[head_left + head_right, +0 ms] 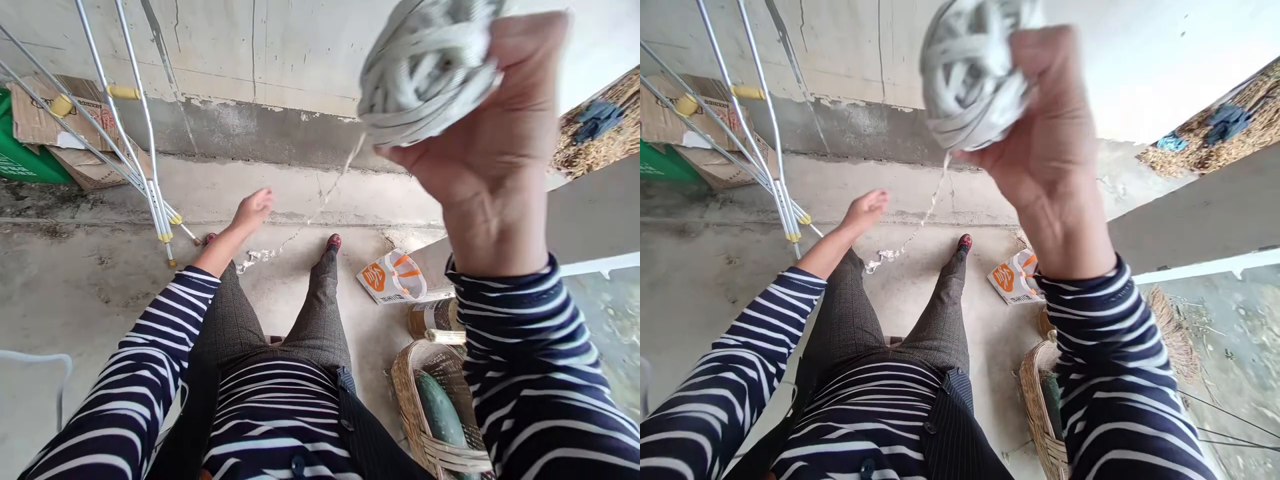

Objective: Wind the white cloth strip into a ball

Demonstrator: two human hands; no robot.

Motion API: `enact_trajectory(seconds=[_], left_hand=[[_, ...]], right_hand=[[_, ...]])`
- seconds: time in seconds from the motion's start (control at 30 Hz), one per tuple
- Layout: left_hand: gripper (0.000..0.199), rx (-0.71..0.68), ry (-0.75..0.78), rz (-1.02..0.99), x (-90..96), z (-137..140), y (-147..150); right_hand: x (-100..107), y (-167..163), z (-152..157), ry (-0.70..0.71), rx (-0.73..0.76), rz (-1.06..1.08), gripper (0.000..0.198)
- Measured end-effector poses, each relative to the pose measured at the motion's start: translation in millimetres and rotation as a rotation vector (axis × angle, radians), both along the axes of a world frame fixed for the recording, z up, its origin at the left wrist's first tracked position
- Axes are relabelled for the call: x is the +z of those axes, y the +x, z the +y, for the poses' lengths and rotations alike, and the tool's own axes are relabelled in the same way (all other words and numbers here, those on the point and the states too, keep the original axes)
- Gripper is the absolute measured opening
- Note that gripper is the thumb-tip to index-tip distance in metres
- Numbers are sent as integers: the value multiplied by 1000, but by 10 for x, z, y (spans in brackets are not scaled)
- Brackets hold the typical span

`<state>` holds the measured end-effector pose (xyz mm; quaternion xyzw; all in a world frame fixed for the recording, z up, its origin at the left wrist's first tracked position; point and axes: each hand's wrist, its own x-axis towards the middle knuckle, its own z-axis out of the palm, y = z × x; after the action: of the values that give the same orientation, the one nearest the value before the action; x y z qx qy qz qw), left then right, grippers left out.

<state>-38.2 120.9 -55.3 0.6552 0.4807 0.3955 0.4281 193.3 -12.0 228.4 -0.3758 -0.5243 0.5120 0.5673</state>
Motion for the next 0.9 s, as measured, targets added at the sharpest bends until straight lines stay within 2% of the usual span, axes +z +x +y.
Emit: enact_trajectory(seconds=[0.1, 0.17, 0.23, 0.3, 0.4, 0.5, 0.57, 0.67, 0.77, 0.83, 0.9], left_hand=[[42, -104, 167, -196, 707, -100, 430], [40, -139, 206, -229, 1076, -271, 645], [43, -165, 205, -240, 1282, -464, 742], [46, -177, 197, -251, 1323, -631, 717], [49, -218, 210, -244, 1155, -792, 548], [54, -276, 194, -169, 804, -897, 390], [53, -283, 138, -94, 478, -971, 322], [46, -258, 15, 59, -109, -1101, 217], [31, -220, -191, 403, -642, -1211, 44], [25, -195, -287, 513, -835, -1223, -80], [16, -119, -296, 503, -830, -1155, -149]], right_hand=[[-117, -172, 136, -83, 48, 106, 23], [-158, -218, 184, -109, 85, 80, 22], [-153, -210, 201, -102, 83, 78, 24], [-122, -150, 203, -59, 39, 108, 21], [-108, -12, 204, -28, -28, 151, 24], [-219, 98, 191, -63, -70, 205, 23], [-363, 133, 163, -87, -73, 228, 22], [-616, 143, 95, -151, -54, 196, 37], [-812, 124, 20, -174, -19, 164, 47], [-893, 89, -18, -159, 10, 154, 49], [-961, 28, -37, -149, 32, 120, 50]])
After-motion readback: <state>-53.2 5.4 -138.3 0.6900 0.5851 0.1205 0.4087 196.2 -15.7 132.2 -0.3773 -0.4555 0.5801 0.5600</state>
